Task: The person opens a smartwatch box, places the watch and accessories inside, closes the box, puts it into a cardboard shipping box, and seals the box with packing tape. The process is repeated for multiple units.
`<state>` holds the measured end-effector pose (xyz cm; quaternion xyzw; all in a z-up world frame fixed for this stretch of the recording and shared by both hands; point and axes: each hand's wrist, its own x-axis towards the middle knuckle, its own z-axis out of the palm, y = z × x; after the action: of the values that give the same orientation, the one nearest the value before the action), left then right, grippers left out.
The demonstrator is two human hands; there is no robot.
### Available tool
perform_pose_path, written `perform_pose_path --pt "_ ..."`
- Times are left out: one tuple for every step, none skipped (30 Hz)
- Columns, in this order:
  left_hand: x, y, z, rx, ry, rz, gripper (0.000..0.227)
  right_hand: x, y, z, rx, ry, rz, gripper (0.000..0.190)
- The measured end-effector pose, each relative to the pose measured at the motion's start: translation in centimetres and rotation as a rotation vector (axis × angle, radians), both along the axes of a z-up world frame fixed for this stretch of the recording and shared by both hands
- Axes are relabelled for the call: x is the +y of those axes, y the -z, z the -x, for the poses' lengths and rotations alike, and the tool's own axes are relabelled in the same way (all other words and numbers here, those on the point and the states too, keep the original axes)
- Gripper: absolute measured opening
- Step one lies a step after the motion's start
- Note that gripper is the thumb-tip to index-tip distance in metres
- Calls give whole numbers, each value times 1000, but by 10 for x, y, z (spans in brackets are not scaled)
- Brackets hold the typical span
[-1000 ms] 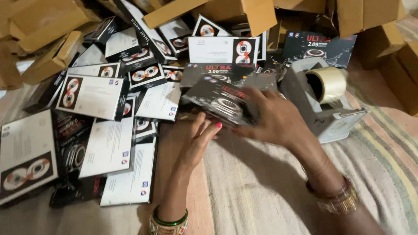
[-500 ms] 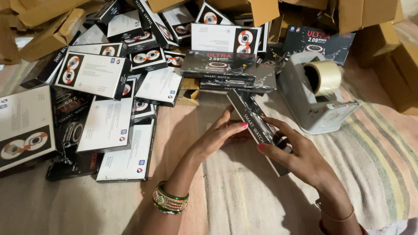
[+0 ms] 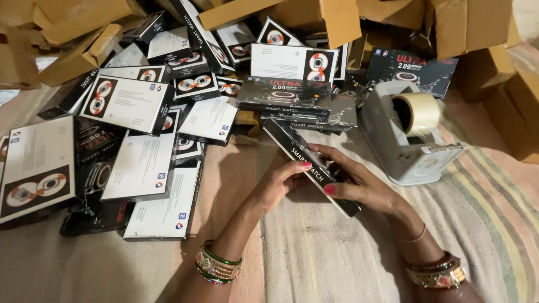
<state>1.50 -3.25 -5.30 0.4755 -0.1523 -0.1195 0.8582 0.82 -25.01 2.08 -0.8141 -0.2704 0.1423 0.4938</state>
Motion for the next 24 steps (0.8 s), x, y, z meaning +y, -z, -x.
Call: perform_pose_path --pt "-1 0 -2 -23 -32 5 66 0 1 -3 -21 -19 -67 92" --pt "-2 0 -3 -46 -65 10 70 -1 2 -5 -43 -39 -133 91" --pt "-3 -1 -4 -70 -97 15 75 -1 2 -6 -65 -58 -200 90" --pt "-3 -3 -4 -34 -94 24 80 -1 1 -7 38 -27 -256 91" --pt "-3 -4 -5 2 -92 34 85 -2 1 -7 141 5 -312 93" --pt "-4 -4 -2 43 -86 42 90 -2 2 -5 250 41 -367 94" --pt "-4 -5 -1 9 -99 41 88 -2 2 -3 201 14 -353 93" --pt "-6 -6 0 -27 -102 39 87 -3 2 -2 149 -4 -342 92" --pt "-6 -8 1 -63 -105 37 85 -3 2 0 97 -22 -329 91" --pt "-7 -10 1 -67 -101 56 85 -4 1 1 66 -36 -337 91" --pt "-8 -12 1 -71 -96 76 85 -4 1 2 34 -49 -345 91" --pt "-7 -13 2 -75 -94 97 85 -4 0 3 3 -64 -351 91" --pt "-7 -13 3 -75 -82 90 84 -4 0 4 -5 -53 -345 91" --pt "-6 -14 4 -78 -73 80 83 -4 0 5 -15 -45 -343 91" --pt "-6 -14 5 -80 -63 70 82 -4 0 6 -25 -36 -341 92" --pt "-6 -14 6 -73 -73 45 82 -4 1 7 -16 -21 -331 92" --pt "-6 -14 6 -65 -84 21 82 -5 1 8 -8 -6 -322 93" --pt "-6 -15 6 -59 -95 -5 83 -5 1 8 0 8 -314 93" --pt "-7 -15 5 -64 -109 -18 83 -4 2 8 -14 17 -304 94" --pt "-7 -14 5 -69 -123 -34 83 -4 3 7 -29 26 -296 94" --pt "-7 -13 4 -75 -136 -50 83 -3 5 7 -44 35 -289 95" --pt "-8 -11 3 -91 -147 -44 83 -4 6 8 -60 36 -288 95" --pt "-8 -9 3 -107 -159 -38 83 -5 7 7 -75 36 -288 94" --pt "-8 -5 1 -122 -170 -30 83 -6 7 6 -91 36 -285 94"
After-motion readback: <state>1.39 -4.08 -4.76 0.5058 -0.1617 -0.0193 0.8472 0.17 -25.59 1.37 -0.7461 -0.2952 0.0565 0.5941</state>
